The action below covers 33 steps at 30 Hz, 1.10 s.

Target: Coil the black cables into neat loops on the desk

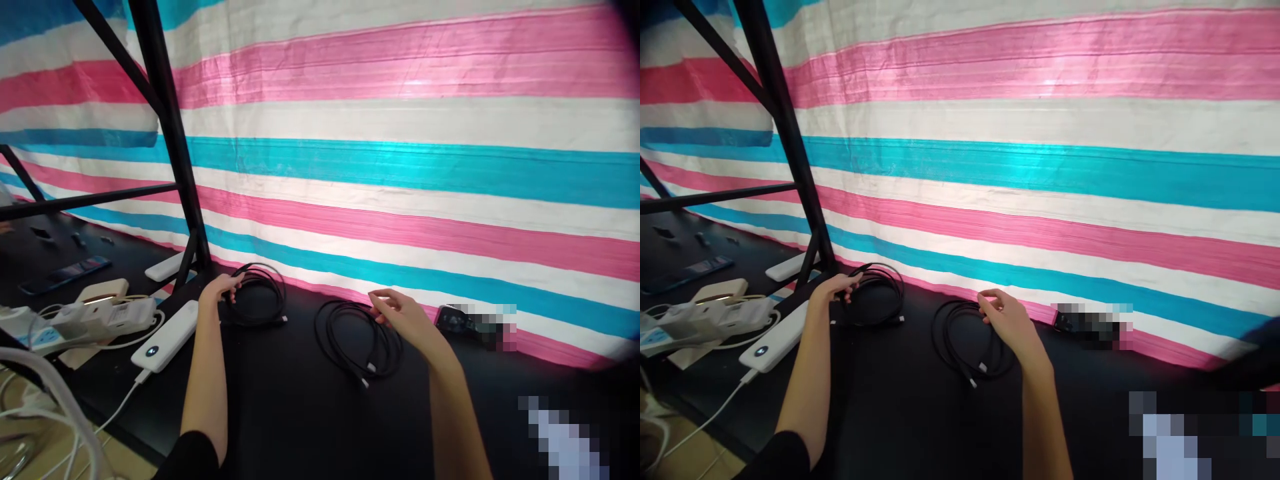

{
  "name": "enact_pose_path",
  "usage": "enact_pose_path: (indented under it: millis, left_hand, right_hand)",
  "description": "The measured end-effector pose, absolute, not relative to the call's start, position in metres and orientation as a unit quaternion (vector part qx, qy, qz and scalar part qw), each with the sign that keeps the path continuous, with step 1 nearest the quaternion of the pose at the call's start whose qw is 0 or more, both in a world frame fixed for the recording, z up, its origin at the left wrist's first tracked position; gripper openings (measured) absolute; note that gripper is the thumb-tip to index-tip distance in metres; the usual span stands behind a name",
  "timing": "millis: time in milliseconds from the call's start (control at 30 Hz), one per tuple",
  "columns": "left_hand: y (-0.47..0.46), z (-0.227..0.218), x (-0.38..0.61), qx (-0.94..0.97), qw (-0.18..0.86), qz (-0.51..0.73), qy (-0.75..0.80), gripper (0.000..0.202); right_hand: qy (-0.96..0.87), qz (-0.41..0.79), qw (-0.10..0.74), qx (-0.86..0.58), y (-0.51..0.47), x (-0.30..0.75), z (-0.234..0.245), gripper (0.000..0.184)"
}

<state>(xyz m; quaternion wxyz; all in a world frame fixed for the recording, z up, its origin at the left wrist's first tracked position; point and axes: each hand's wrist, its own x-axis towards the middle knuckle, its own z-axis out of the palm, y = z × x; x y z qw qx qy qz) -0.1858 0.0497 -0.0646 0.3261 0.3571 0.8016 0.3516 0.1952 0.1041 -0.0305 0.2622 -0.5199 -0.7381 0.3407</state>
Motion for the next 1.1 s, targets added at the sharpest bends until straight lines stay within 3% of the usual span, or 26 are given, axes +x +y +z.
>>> enact_pose_path:
  millis: [67,167,233,367,500,667,767,1000,1100]
  left_hand:
    - [0.049,-0.063,-0.190,0.337,0.278,0.319,0.841,0.052]
    - [0.053,-0.047,-0.182,0.351,0.157,0.285,0.878,0.077]
    - [0.059,-0.034,-0.164,0.415,0.070,0.264,0.868,0.079]
    - [0.081,-0.032,-0.100,0.566,0.129,0.247,0.776,0.067]
    - [0.104,-0.069,-0.030,0.662,0.216,0.163,0.699,0.059]
    - [0.115,-0.113,0.013,0.673,0.197,0.099,0.706,0.061]
    - [0.118,-0.121,0.013,0.665,0.177,0.093,0.720,0.069]
    - [0.127,-0.117,-0.005,0.685,0.257,0.103,0.674,0.028]
    - [0.126,-0.104,-0.011,0.715,0.333,0.162,0.593,0.020]
  right_hand:
    - [-0.746,0.309,0.200,-0.555,0.109,0.201,-0.036,0.038]
    - [-0.734,0.272,0.079,-0.617,0.119,0.207,-0.048,0.037]
    - [-0.710,0.269,0.028,-0.650,0.126,0.208,-0.058,0.036]
    - [-0.681,0.256,-0.021,-0.686,0.136,0.201,-0.073,0.042]
    - [-0.679,0.232,-0.050,-0.695,0.134,0.188,-0.081,0.055]
    - [-0.668,0.207,-0.052,-0.713,0.134,0.186,-0.087,0.082]
    - [-0.667,0.209,-0.045,-0.714,0.138,0.192,-0.088,0.074]
    - [-0.702,0.223,-0.005,-0.676,0.135,0.194,-0.078,0.022]
    - [-0.731,0.227,0.044,-0.642,0.127,0.190,-0.069,0.014]
